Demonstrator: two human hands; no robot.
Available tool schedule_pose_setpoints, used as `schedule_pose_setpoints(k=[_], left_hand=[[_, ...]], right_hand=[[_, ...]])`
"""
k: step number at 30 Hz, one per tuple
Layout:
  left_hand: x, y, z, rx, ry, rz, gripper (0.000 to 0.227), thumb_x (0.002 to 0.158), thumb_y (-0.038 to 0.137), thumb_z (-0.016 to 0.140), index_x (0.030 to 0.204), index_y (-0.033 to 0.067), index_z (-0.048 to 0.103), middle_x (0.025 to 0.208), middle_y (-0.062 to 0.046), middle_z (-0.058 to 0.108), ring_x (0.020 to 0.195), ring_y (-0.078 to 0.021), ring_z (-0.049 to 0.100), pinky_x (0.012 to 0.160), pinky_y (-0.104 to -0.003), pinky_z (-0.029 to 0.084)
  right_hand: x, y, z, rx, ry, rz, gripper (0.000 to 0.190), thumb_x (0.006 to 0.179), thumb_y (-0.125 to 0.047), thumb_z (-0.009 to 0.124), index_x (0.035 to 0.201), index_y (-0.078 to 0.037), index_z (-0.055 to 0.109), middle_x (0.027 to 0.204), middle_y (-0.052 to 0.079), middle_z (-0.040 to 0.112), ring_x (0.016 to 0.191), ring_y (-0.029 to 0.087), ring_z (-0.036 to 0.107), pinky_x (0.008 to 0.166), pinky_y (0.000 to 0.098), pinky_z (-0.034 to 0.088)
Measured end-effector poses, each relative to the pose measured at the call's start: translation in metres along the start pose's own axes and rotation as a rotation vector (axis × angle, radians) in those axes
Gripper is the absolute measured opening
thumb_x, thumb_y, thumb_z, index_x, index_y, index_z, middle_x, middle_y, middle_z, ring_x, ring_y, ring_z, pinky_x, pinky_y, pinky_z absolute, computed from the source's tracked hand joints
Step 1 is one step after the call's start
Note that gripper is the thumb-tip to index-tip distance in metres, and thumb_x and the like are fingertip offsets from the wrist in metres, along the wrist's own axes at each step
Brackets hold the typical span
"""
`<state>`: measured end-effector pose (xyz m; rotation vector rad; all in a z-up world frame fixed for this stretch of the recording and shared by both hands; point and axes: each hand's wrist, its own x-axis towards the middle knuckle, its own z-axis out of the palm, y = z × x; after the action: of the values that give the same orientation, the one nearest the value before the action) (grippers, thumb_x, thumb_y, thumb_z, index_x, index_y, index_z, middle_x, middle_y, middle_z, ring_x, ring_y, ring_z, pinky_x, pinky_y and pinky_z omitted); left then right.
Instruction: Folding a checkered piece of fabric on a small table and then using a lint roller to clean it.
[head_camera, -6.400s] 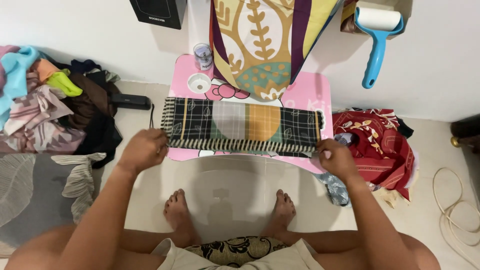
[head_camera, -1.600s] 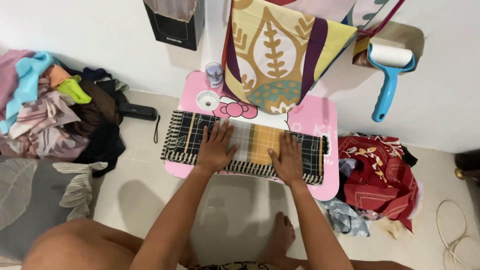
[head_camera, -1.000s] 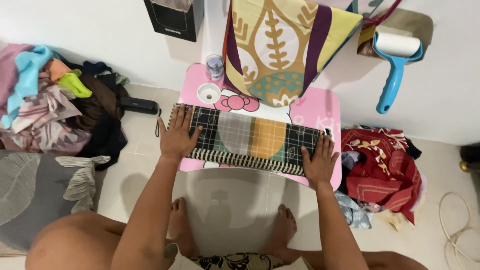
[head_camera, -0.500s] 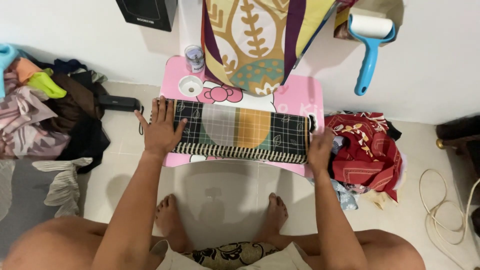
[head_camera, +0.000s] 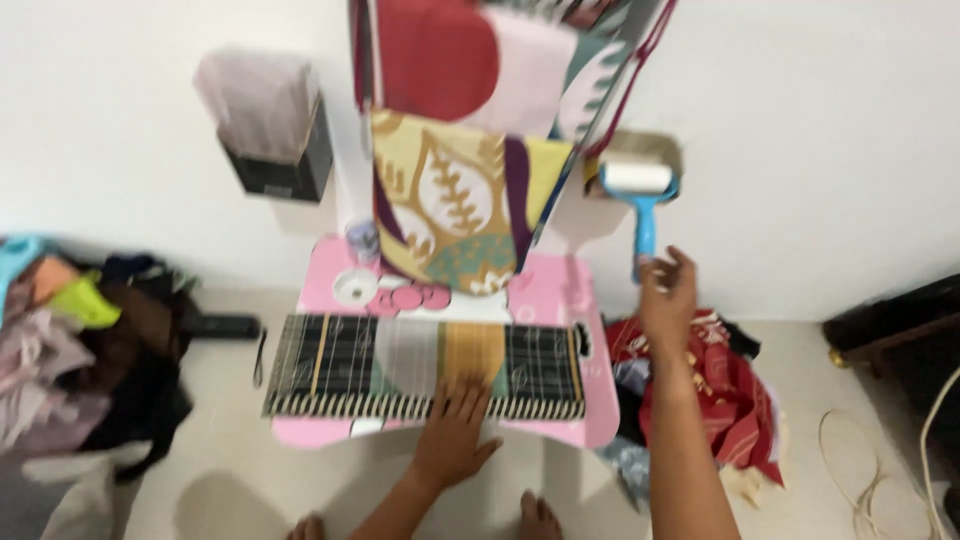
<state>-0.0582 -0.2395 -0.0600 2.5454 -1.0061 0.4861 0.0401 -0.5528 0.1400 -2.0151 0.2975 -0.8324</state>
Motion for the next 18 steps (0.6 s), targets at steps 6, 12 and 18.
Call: schedule_pose_setpoints(k=[6,12,18], left_hand=[[-0.014,-0.030,0.085,0.027,-0.005,0.112,0.096,0.094,0.068,0.054,0.150,-0.0080,0.038,0.156,-0.030,0.036,0.147,-0.0493,0.024,0.115,-0.072,0.009],[-0.004,-0.034,0.130,0.355,0.336,0.095,0.049,0.094,0.021,0.053,0.140,0.0037,0.056,0.152,-0.023,0.050,0.144,-0.0402,0.042,0.113,-0.070,0.031],[-0.005,-0.013,0.031,0.000,-0.001,0.042,0.110,0.070,0.054,0.082,0.151,-0.0049,0.037,0.159,-0.027,0.035,0.149,-0.0431,0.025,0.120,-0.063,0.008]], right_hand=[[0.024,-0.051,0.011,-0.198,-0.053,0.078,0.060,0.091,-0.029,0.073,0.139,0.002,0.053,0.102,0.019,0.066,0.084,0.027,0.066,0.072,0.0379,0.057],[0.057,-0.049,0.007,-0.173,-0.034,0.093,0.036,0.096,-0.011,0.062,0.129,0.004,0.061,0.102,0.017,0.069,0.085,0.024,0.064,0.076,0.0360,0.053],[0.042,-0.064,-0.044,0.071,0.013,-0.151,0.025,0.096,0.000,0.070,0.120,0.002,0.064,0.090,0.010,0.066,0.066,0.013,0.056,0.055,0.0254,0.047]])
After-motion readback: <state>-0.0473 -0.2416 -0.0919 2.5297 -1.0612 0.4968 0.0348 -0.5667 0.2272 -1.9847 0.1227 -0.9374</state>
